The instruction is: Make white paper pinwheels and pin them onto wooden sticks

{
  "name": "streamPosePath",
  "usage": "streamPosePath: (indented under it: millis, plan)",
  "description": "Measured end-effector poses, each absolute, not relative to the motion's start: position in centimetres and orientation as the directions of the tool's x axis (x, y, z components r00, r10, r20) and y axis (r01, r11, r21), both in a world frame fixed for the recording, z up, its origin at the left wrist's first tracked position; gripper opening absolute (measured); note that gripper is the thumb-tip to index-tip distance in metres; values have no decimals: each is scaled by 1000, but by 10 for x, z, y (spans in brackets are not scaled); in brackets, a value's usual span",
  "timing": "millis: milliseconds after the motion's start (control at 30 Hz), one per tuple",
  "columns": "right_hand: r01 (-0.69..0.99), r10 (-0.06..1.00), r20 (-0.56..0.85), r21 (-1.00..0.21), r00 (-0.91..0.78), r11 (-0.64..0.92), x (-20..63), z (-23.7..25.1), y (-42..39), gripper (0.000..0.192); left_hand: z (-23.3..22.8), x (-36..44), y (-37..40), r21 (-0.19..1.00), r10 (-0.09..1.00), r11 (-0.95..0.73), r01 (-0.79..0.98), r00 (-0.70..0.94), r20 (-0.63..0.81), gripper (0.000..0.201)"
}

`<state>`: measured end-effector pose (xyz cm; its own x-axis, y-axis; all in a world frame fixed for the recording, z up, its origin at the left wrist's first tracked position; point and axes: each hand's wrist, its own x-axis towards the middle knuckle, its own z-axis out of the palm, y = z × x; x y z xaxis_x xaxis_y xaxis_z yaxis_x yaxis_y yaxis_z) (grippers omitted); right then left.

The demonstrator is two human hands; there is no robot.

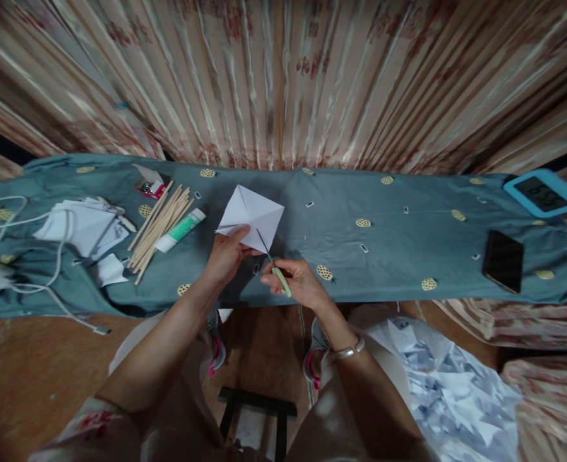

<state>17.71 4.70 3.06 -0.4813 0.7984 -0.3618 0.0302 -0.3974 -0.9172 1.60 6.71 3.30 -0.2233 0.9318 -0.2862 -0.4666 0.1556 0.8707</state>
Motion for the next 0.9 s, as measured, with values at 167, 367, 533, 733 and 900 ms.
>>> streamPosePath:
  millis: [167,367,533,733,900]
  plan:
    - [29,799,-363,-917,-480,-399,177,30,47,40,34,17,66,874,936,159,-460,-211,-281,26]
    - [40,802,-347,-926,-487,-376,176,30,47,38,33,16,65,873,937,158,-461,-210,-280,28]
    - [30,805,-359,-919,-472,-393,174,30,47,39,33,15,65,878,939,148,-456,-215,-270,28]
    - [53,806,-355,-925,-473,-376,175,28,48,40,33,16,64,882,941,152,-445,-208,-267,25]
    - [64,805,-357,-926,-474,-373,175,29,49,40,33,16,65,877,933,169,-450,-213,-289,22]
